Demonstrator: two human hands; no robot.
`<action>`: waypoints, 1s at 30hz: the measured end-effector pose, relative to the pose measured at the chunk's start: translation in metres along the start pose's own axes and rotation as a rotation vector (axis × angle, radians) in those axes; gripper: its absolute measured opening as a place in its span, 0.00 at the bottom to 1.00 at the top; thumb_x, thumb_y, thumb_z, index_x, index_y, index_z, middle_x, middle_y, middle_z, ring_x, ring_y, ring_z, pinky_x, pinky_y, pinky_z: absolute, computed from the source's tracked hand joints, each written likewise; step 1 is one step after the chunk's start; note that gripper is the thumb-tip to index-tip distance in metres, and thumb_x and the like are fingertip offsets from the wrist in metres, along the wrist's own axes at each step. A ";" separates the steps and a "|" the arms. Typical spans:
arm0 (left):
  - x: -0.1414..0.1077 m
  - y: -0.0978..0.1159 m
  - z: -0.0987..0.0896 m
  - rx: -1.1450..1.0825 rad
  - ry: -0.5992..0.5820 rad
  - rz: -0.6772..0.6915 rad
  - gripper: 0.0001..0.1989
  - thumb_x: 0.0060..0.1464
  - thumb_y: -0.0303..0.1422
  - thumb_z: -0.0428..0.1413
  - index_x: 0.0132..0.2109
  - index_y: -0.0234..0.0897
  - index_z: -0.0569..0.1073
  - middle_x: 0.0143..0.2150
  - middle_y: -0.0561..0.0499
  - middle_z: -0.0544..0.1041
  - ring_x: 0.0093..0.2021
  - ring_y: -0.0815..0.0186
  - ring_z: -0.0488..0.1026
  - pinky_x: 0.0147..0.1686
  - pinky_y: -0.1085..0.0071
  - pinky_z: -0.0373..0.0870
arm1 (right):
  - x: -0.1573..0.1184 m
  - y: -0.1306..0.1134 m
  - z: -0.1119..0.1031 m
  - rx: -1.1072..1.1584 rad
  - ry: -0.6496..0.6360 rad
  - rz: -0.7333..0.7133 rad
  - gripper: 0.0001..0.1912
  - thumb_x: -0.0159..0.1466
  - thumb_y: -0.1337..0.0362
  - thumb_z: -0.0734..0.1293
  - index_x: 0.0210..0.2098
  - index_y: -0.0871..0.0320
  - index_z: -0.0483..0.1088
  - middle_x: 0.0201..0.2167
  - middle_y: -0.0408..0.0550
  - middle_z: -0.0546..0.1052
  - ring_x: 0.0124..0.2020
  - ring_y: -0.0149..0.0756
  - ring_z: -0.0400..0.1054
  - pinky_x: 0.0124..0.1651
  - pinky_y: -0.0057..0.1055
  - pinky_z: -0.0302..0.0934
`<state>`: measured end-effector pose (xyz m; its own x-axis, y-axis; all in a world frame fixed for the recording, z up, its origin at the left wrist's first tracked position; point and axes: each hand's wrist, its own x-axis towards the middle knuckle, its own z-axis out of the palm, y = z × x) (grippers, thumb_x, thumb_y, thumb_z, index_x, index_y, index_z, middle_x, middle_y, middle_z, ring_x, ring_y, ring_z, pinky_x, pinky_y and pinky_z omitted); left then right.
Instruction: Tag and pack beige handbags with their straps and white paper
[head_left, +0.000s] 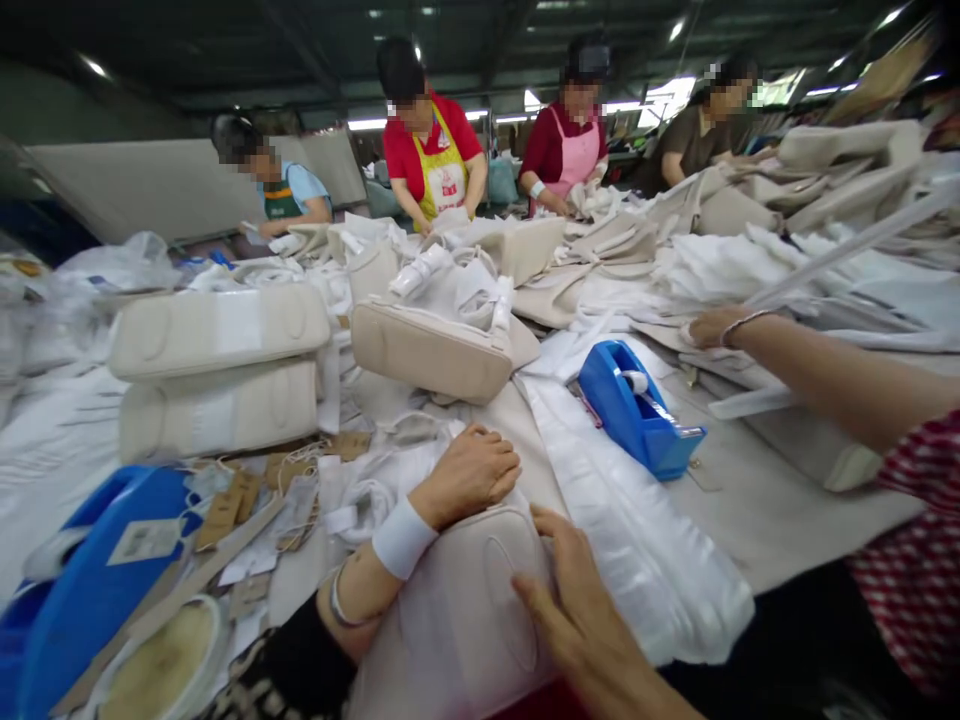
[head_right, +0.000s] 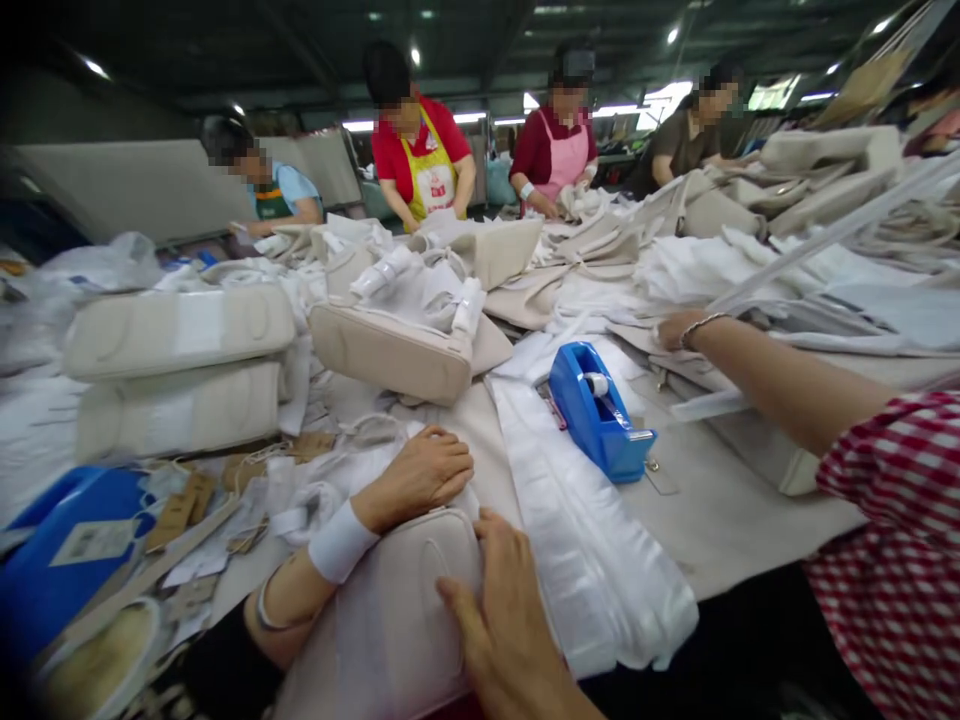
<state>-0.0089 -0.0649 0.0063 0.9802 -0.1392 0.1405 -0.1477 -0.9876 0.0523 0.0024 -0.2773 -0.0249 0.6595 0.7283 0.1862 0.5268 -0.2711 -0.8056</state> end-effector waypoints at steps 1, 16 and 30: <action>0.001 0.000 0.000 0.008 -0.008 0.007 0.12 0.65 0.33 0.47 0.33 0.37 0.70 0.34 0.52 0.75 0.40 0.64 0.69 0.51 0.64 0.57 | -0.002 0.000 0.011 -0.039 0.065 -0.018 0.22 0.66 0.58 0.62 0.58 0.56 0.60 0.58 0.58 0.66 0.57 0.48 0.61 0.58 0.50 0.60; 0.025 0.026 0.010 0.068 0.010 -0.052 0.12 0.58 0.32 0.52 0.26 0.37 0.69 0.28 0.51 0.78 0.34 0.64 0.70 0.43 0.61 0.59 | 0.007 0.071 0.043 -0.099 0.281 -0.296 0.35 0.67 0.64 0.60 0.69 0.51 0.42 0.57 0.61 0.69 0.53 0.54 0.69 0.50 0.52 0.69; 0.031 0.027 0.013 -0.068 0.017 -0.083 0.16 0.59 0.34 0.50 0.26 0.36 0.74 0.28 0.46 0.79 0.32 0.62 0.74 0.42 0.62 0.63 | 0.061 -0.020 -0.055 -0.095 0.066 -0.179 0.26 0.70 0.55 0.55 0.62 0.59 0.61 0.64 0.57 0.62 0.67 0.47 0.51 0.68 0.55 0.46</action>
<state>0.0188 -0.0971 -0.0007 0.9873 -0.0549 0.1491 -0.0749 -0.9885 0.1317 0.0617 -0.2624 0.0337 0.5824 0.7285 0.3607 0.6853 -0.2013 -0.6999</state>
